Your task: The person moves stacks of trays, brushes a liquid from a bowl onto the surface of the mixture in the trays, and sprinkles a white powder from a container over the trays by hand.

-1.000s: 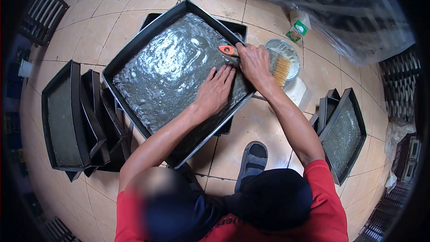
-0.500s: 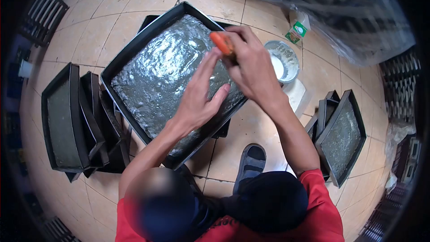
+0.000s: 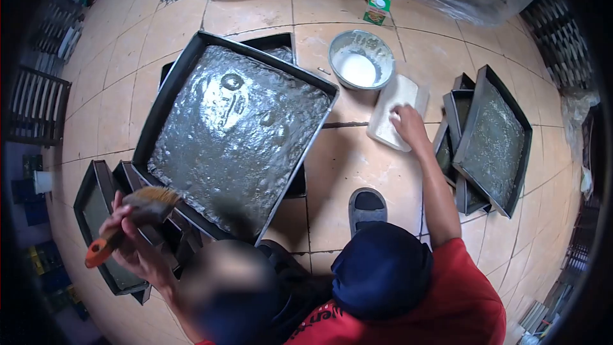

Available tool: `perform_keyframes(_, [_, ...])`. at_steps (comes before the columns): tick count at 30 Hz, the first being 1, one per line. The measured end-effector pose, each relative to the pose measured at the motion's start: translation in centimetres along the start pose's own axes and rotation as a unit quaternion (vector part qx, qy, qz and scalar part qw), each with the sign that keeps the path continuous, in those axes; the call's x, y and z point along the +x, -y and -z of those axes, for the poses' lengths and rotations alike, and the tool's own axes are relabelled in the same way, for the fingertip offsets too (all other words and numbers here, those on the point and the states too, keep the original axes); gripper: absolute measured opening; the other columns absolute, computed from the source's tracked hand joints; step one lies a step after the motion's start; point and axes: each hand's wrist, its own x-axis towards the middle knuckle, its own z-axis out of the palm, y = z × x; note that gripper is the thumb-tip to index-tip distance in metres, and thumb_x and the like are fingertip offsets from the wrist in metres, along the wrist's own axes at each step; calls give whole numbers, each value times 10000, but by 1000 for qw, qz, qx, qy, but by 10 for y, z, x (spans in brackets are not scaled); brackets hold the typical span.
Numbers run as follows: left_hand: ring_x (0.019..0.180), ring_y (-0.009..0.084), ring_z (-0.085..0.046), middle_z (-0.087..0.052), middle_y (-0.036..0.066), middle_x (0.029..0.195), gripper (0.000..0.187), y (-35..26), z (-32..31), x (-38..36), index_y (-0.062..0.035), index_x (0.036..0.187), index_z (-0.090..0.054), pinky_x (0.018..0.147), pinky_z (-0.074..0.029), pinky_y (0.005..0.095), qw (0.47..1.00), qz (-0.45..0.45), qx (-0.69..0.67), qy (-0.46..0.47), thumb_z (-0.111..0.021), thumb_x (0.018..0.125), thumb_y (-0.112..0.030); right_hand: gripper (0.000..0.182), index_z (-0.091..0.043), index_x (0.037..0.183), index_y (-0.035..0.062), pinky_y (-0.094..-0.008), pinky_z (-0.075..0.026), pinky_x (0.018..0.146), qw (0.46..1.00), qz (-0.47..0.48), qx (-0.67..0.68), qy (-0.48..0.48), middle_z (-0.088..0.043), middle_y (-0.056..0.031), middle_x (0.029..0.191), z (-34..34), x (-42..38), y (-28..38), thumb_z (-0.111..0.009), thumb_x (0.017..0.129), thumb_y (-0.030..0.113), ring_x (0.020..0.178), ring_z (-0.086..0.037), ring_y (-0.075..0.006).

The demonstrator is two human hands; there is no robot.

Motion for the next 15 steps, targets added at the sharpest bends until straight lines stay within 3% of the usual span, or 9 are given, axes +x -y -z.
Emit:
perform_keyframes(4, [1269,353,-527,-627,133,1075,123,3,26,-16,-29,1103,-501,1148,-330,518,999,13,42,-3,-537,1012,-104,410,-712,1089,39,-410,-535,846,994,9,84,73,-702,-194,934,-35,-14,-19,-812,757,259,908,-683,-331])
perform_keyframes(7, [1277,341,-524,-637,140,1091,107,7,43,-35,-37,1104,-511,1173,-285,509,997,64,50,-21,-529,1011,-88,386,-738,1022,24,-376,-547,781,983,-32,167,77,-720,-190,896,-52,-11,-27,-844,716,235,825,-698,-299])
perform_keyframes(11, [1277,334,-527,-645,121,1093,123,27,70,-60,-40,1110,-517,1195,-241,500,993,77,76,-41,-540,1009,-106,304,-741,961,-15,-347,-542,757,992,-12,98,82,-726,-176,872,-44,-9,-24,-826,717,147,798,-698,-270])
perform_keyframes(14, [1269,329,-535,-654,102,1080,132,41,80,-75,-43,1113,-522,1201,-225,499,988,110,90,-55,-550,1006,-113,275,-742,978,-18,-347,-541,743,986,-19,164,14,-720,-165,814,-43,-11,-29,-797,733,96,750,-698,-239])
perform_keyframes(15, [1261,323,-543,-660,89,1063,134,42,83,-78,-45,1113,-530,1204,-215,502,984,118,126,-44,-557,1003,-116,255,-742,991,-23,-313,-516,672,986,-25,165,26,-712,-134,778,-39,-11,-32,-780,759,75,687,-659,-182])
